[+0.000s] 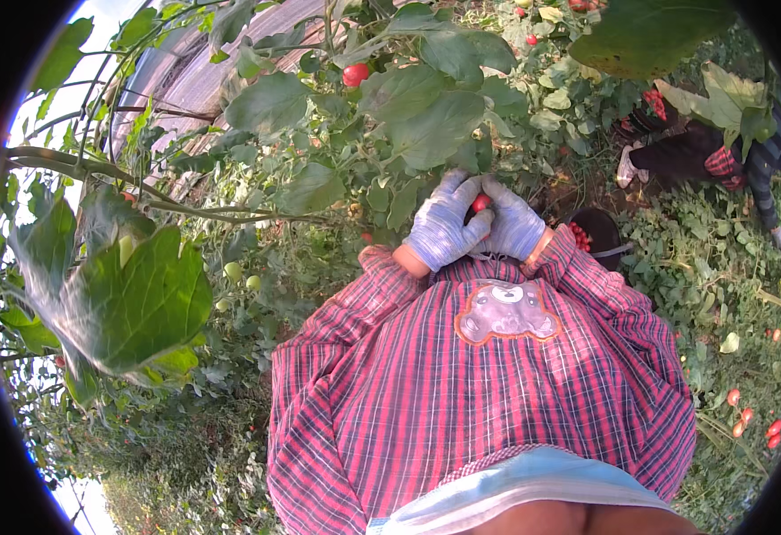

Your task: The person picks ripe red tomatoes from vines in a greenhouse and places them into a bucket. The person moves between plants, reaches into foliage, and collects tomatoes by hand.

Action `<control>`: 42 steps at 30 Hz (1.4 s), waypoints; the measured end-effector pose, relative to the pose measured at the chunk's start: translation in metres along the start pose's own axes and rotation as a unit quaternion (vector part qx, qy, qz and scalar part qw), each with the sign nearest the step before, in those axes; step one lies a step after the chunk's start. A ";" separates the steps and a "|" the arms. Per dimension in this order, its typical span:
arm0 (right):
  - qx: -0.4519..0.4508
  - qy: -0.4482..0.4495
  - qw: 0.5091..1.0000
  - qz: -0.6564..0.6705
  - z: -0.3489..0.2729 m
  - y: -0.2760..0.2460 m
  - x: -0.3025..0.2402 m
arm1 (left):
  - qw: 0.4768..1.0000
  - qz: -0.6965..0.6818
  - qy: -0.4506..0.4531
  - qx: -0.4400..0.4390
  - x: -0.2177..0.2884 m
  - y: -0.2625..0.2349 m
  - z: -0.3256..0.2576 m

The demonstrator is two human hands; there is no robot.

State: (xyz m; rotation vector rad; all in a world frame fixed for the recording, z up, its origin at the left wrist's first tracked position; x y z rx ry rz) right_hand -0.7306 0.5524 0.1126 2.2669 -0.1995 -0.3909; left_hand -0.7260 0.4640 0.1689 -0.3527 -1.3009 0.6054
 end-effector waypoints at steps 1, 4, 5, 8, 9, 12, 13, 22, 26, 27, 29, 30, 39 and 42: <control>0.023 -0.012 1.000 -0.001 0.000 -0.007 0.002 | 0.995 -0.008 -0.050 -0.081 -0.001 0.006 -0.003; 0.062 -0.028 0.996 0.058 0.006 -0.030 0.005 | 0.993 -0.074 0.005 -0.093 -0.005 0.018 -0.002; 0.070 -0.030 0.993 0.087 0.010 -0.038 0.006 | 0.984 -0.137 -0.042 -0.109 -0.011 0.023 -0.002; 0.067 -0.083 0.994 0.038 0.025 -0.089 0.005 | 0.929 -0.299 -0.168 -0.138 -0.026 0.036 0.001; 0.057 -0.048 0.993 0.086 0.009 -0.067 0.010 | 0.911 -0.334 -0.203 -0.134 -0.028 0.037 -0.007; 0.040 -0.015 0.994 0.100 0.005 -0.057 0.005 | 0.893 -0.375 -0.221 -0.113 -0.036 0.043 -0.002; 0.074 -0.021 0.993 0.085 0.003 -0.052 0.004 | 0.893 -0.375 -0.223 -0.107 -0.039 0.042 -0.003; -0.024 -0.120 0.952 -0.279 0.064 -0.111 0.003 | 0.872 -0.411 -0.237 -0.117 -0.038 0.026 0.004; -0.011 -0.210 0.936 -0.282 0.068 -0.084 -0.028 | 0.970 -0.202 -0.103 -0.084 -0.033 0.019 0.006; 0.021 -0.127 0.976 -0.174 0.057 -0.058 -0.020 | 0.978 -0.174 -0.091 -0.068 -0.031 0.012 0.006; 0.043 -0.137 0.967 -0.212 0.045 -0.046 -0.023 | 0.987 -0.143 -0.042 -0.063 -0.029 0.013 0.013; -0.002 -0.087 0.986 -0.145 0.051 -0.056 -0.024 | 0.987 -0.145 -0.043 -0.051 -0.026 0.010 0.012; 0.051 -0.084 0.972 0.212 -0.005 -0.117 -0.025 | 0.931 -0.236 -0.258 0.101 -0.061 -0.058 0.015; 0.142 -0.105 0.948 0.265 -0.026 -0.179 -0.005 | 0.838 -0.407 -0.293 0.215 -0.106 -0.102 0.019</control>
Point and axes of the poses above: each hand's wrist, its own z-axis towards the middle knuckle, its own y-axis out of the palm, x = y × z, the point moved 7 cm from there along z, towards the middle knuckle, and after that the axes turned 14 degrees about x, right-handed, at the moved point
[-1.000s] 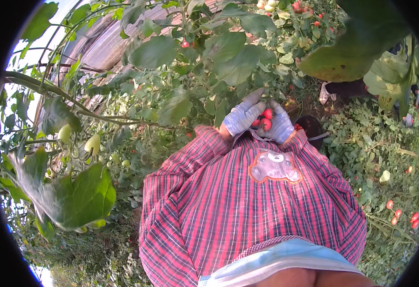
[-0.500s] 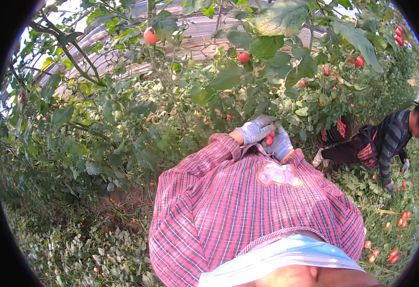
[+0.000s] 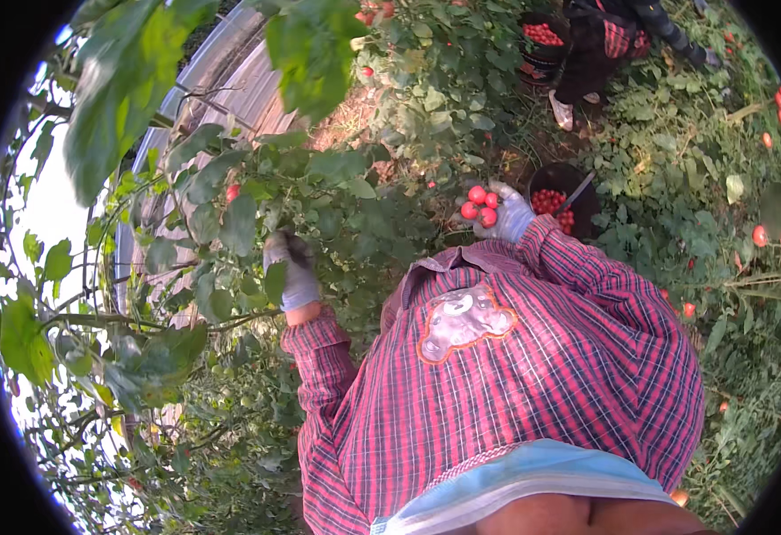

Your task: The person picks ripe red tomatoes from vines in a greenhouse and places them into a bucket. The person moves between plants, reaches into foliage, and collects tomatoes by hand.

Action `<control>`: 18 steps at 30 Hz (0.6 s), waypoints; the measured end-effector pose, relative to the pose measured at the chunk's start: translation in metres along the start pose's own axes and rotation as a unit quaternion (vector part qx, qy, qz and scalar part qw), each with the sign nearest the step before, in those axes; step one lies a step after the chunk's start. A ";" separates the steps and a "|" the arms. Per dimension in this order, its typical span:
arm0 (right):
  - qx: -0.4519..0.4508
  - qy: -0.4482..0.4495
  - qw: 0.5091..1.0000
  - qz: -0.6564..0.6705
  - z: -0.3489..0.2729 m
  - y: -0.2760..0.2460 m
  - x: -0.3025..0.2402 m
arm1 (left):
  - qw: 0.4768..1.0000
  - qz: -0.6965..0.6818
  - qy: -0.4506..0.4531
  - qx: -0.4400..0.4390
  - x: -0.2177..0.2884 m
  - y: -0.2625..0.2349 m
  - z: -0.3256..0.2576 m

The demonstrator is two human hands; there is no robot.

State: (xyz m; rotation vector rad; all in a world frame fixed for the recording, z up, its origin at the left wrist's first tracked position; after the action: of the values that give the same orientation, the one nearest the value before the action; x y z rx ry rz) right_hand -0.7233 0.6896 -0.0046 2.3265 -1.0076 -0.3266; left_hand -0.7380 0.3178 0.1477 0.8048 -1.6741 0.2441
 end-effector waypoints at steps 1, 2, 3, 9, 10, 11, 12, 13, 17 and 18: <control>0.067 -0.017 0.995 0.071 0.014 -0.028 -0.003 | 0.999 0.018 0.021 0.041 0.012 -0.008 0.012; 0.137 -0.040 0.981 0.135 0.022 -0.063 -0.006 | 0.996 0.025 0.040 0.079 0.019 -0.009 0.020; 0.155 -0.037 0.969 0.187 0.023 -0.086 -0.004 | 0.991 0.044 0.063 0.114 0.024 -0.012 0.027; 0.196 -0.150 0.931 0.271 0.020 -0.194 -0.009 | 0.983 -0.002 0.137 0.123 0.041 -0.034 0.078; 0.213 -0.170 0.921 0.279 0.015 -0.196 -0.012 | 0.983 -0.012 0.136 0.122 0.044 -0.034 0.080; 0.243 -0.172 0.905 0.303 0.006 -0.201 -0.017 | 0.983 -0.024 0.136 0.121 0.044 -0.035 0.080; 0.256 -0.196 0.894 0.311 0.002 -0.207 -0.025 | 0.984 -0.028 0.121 0.125 0.042 -0.036 0.081; 0.265 -0.217 0.885 0.316 -0.001 -0.218 -0.037 | 0.985 -0.033 0.110 0.132 0.041 -0.038 0.082; 0.219 -0.306 0.857 0.353 -0.007 -0.282 -0.096 | 0.982 -0.085 0.092 0.140 0.033 -0.062 0.087; 0.243 -0.302 0.849 0.359 -0.016 -0.293 -0.104 | 0.984 -0.026 0.113 0.138 0.041 -0.030 0.065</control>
State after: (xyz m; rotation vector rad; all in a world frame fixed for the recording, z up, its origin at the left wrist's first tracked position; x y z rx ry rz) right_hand -0.6160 0.9321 -0.1666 2.0505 -2.4139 -0.5530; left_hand -0.7723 0.2437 0.1602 0.9870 -1.4209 0.5204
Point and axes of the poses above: each hand's wrist, its own z-axis towards the middle knuckle, its own y-axis out of the palm, x = y × z, the point moved 7 cm from there along z, towards the middle knuckle, and after that the axes turned 14 degrees about x, right-handed, at the moved point
